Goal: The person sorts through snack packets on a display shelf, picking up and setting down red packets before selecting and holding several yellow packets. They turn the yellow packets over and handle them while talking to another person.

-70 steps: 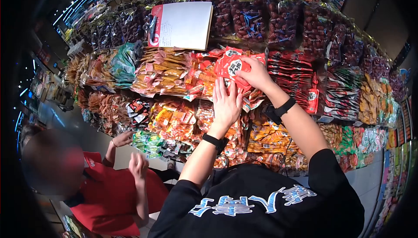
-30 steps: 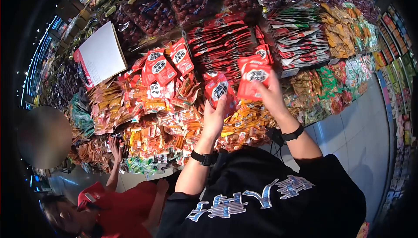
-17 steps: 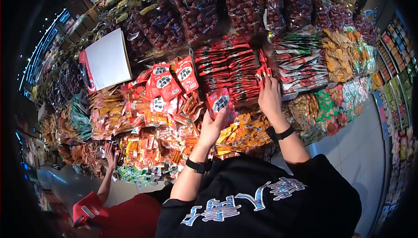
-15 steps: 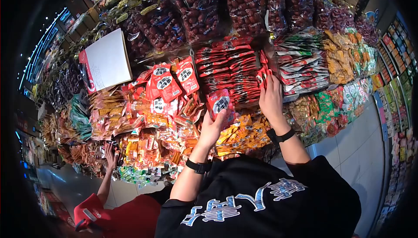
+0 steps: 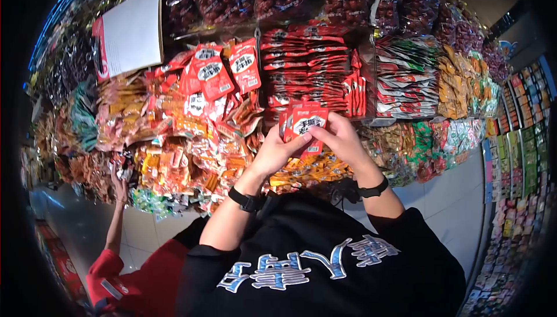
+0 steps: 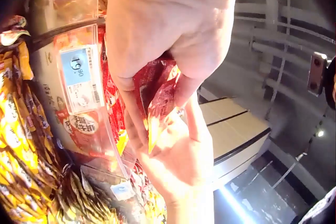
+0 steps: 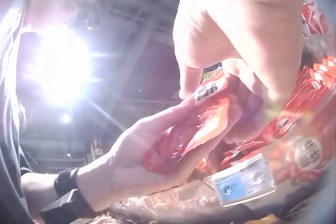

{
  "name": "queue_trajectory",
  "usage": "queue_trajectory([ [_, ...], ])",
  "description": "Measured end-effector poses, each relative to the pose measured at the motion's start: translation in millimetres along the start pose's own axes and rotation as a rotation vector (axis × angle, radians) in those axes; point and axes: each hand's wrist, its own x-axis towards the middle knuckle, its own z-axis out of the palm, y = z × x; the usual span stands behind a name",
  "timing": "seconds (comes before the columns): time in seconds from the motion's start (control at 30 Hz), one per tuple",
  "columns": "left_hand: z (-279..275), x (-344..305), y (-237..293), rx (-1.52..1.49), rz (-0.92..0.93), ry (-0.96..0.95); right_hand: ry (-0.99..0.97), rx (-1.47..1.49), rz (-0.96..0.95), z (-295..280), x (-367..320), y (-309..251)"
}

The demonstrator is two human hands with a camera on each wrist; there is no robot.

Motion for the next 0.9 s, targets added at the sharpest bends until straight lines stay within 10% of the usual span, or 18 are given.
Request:
queue_trajectory([
  [0.4,-9.7,-1.8,-24.8,0.507,0.119,0.085,0.257,0.151,-0.151,21.2,-0.9,-4.8],
  [0.53,-12.7,-8.5,-24.8,0.463,0.114,0.096,0.733,-0.553,-0.432,-60.0,49.6,-7.9],
  [0.67,-14.3,-11.0,-27.3,0.45,0.097,0.038,0.749,-1.122,-0.268,-106.6,110.0,-17.5],
  [0.9,-22.8,-18.5,-21.4,0.454,0.095,0.044,0.75,-1.177,-0.397,-107.0,109.0,-19.5],
])
